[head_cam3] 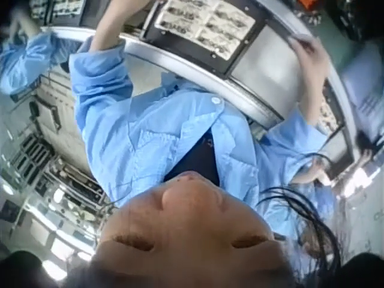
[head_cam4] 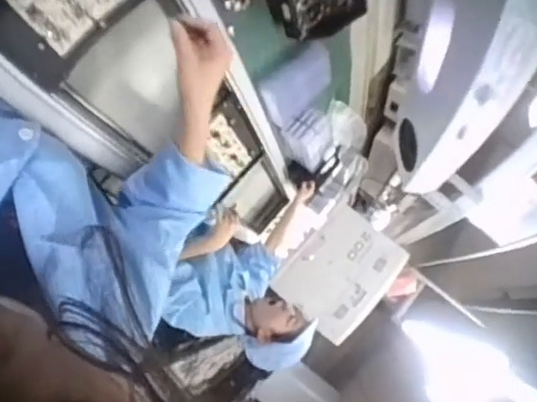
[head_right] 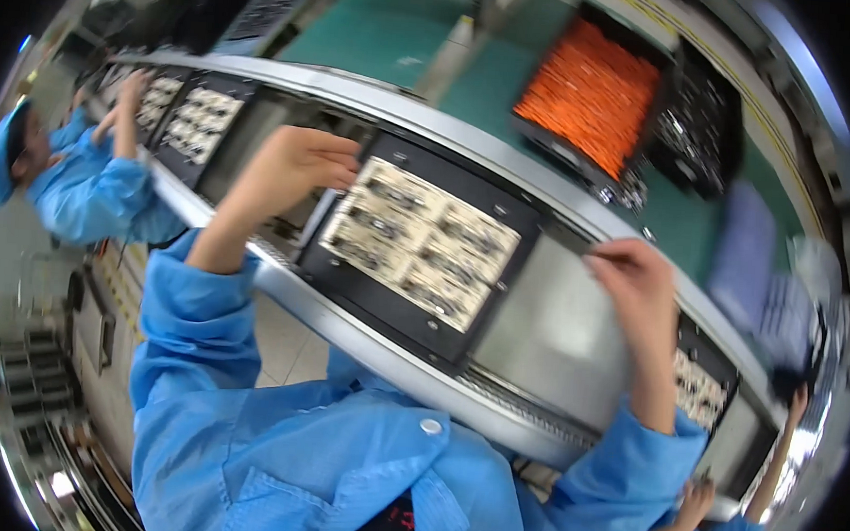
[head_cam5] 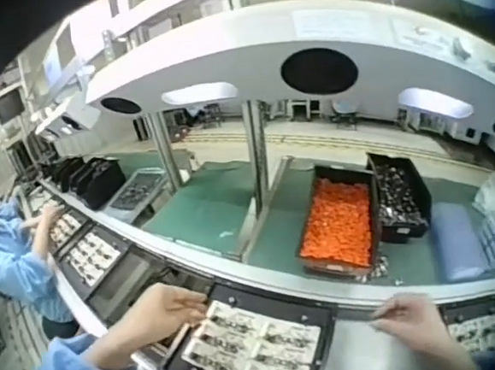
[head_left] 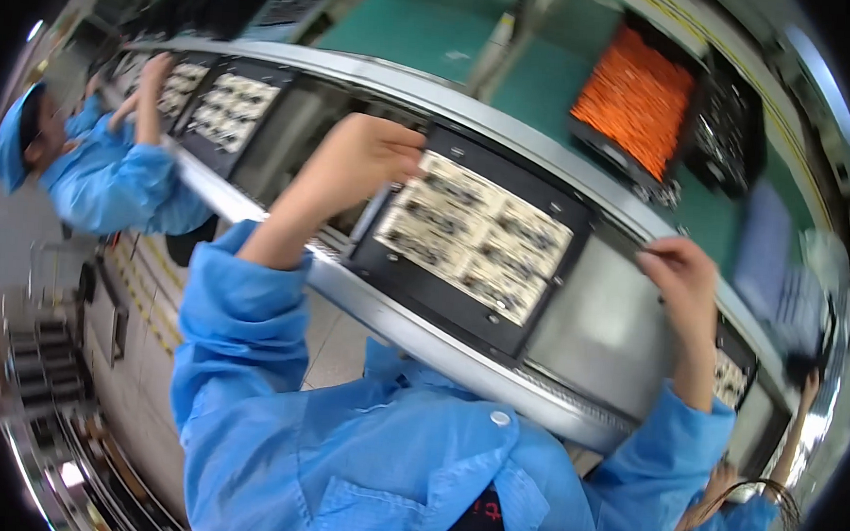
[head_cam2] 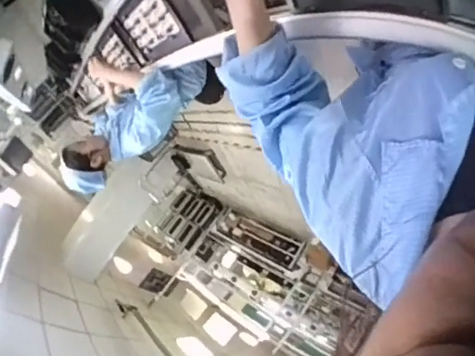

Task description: Assembling components onto circuit boards on an assembly line.

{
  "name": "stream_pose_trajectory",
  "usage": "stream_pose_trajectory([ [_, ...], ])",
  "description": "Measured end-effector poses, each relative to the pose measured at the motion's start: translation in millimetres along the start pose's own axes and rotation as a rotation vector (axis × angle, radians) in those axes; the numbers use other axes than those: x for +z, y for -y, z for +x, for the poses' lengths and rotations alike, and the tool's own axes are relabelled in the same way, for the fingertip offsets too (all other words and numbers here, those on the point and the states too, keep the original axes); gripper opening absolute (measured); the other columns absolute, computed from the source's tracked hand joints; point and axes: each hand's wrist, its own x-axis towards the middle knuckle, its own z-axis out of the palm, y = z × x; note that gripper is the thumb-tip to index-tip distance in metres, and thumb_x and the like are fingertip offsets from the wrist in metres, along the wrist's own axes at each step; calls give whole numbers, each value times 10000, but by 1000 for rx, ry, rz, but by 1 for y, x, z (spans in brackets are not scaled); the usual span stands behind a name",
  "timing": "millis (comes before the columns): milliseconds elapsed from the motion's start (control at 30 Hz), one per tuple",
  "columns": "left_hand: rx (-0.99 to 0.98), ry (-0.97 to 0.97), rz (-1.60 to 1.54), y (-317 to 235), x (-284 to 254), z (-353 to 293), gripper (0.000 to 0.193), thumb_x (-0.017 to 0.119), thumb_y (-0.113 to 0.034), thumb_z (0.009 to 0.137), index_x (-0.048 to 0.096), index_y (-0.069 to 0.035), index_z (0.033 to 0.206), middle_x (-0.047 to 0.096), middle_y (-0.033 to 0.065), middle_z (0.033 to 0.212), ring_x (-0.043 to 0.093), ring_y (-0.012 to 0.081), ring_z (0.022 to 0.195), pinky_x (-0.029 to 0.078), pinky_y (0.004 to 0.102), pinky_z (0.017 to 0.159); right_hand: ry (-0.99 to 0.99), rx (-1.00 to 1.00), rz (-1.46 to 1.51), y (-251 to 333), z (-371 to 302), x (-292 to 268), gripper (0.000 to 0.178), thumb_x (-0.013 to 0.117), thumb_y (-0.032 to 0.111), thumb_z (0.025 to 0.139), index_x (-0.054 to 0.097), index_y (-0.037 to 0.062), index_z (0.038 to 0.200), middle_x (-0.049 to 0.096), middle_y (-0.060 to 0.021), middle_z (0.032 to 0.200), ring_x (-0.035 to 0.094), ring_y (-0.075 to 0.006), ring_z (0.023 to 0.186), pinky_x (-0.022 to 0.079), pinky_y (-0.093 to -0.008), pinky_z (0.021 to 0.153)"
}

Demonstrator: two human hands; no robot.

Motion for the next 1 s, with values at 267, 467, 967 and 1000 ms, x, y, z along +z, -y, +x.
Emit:
stream_pose_trajectory([
  [267,-58,66,146,-22,28,13,238,636,8,819,645,119,1029,692,165,826,680,191,790,541,257,689,220,420,968,-58,-43,67,130,643,73,879,594,30,992,628,-48,899,617,-147,823,538,-301,778],
  [467,100,119,403,-22,67,19,170,669,-60,801,699,65,913,687,140,755,652,159,698,512,280,657,279,346,1002,-73,-44,80,135,636,93,890,588,28,998,632,-63,914,615,-161,849,528,-328,825],
  [967,249,145,675,-19,119,46,149,648,-50,775,654,66,867,655,133,725,655,190,688,521,295,661,158,164,982,-73,-46,42,105,603,92,912,594,20,988,621,-43,873,610,-136,813,526,-328,820],
  [1000,250,148,679,-18,119,47,149,648,-50,775,654,66,867,655,133,725,655,190,688,521,295,661,158,167,981,-73,-46,42,104,603,92,912,595,20,987,621,-43,871,609,-135,811,527,-328,818],
])
